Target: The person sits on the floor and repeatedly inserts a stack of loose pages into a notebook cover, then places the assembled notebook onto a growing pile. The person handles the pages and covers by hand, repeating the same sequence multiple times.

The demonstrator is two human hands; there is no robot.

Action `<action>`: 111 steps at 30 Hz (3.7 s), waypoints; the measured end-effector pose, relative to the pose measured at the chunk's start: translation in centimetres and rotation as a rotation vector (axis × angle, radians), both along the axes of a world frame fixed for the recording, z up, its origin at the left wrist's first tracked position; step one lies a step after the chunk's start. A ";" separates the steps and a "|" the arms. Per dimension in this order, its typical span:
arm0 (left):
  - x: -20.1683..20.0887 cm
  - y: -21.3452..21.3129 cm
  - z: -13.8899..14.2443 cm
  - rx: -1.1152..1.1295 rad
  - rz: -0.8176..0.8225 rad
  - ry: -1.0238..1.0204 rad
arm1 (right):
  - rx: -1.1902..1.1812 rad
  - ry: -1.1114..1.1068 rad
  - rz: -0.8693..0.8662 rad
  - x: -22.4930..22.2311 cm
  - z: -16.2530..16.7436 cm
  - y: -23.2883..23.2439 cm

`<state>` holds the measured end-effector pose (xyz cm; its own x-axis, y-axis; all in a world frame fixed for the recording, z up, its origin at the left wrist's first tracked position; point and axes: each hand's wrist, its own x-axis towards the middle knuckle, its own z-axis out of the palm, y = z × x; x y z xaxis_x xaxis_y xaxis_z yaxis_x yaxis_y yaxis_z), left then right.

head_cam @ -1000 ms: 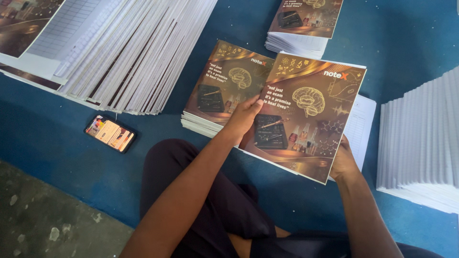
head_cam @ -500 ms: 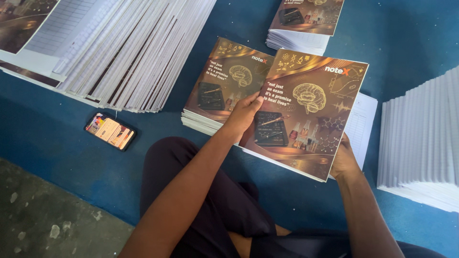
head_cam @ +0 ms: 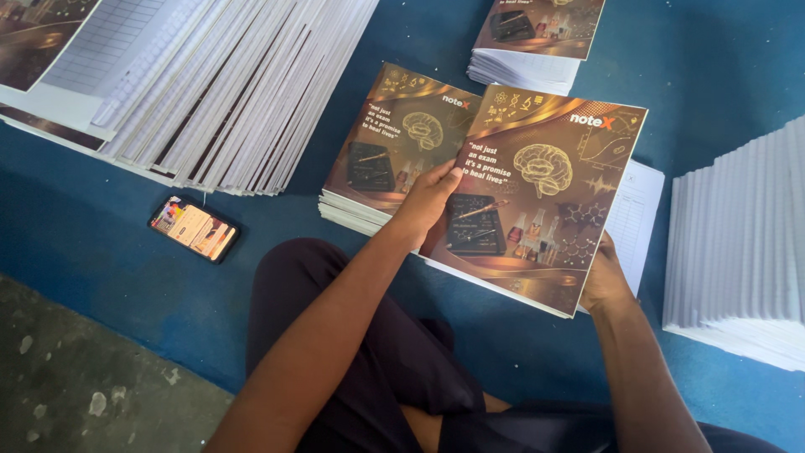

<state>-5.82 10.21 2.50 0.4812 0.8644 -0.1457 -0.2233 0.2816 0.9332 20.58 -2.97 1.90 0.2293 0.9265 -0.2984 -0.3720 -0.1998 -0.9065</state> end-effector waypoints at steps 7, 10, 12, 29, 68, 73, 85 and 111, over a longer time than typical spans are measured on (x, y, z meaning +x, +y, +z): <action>0.5 0.7 -1.7 -0.062 0.045 0.063 | -0.070 -0.101 -0.050 1.5 -2.2 0.1; 0.8 1.0 -2.4 -0.153 0.066 0.040 | -0.179 -0.095 -0.145 2.1 -3.5 0.2; 0.8 0.9 -2.7 -0.187 0.069 -0.002 | -0.224 -0.063 -0.186 2.4 -4.3 0.2; 1.5 -0.7 -1.7 -0.236 -0.006 -0.132 | 0.046 0.121 0.144 -1.5 3.5 0.2; 0.3 1.1 -1.7 -0.285 -0.078 -0.336 | -0.059 0.124 0.008 -0.2 3.4 -0.6; 0.0 1.2 -1.4 -0.258 -0.067 -0.239 | -0.140 -0.018 0.162 -0.2 2.8 -0.7; -1.9 -0.1 2.6 -0.250 -0.180 -0.105 | 0.023 -0.106 0.043 -1.0 3.9 -0.3; -2.0 -0.4 1.2 -0.218 -0.104 -0.010 | -0.067 -0.155 0.055 -0.8 9.7 0.6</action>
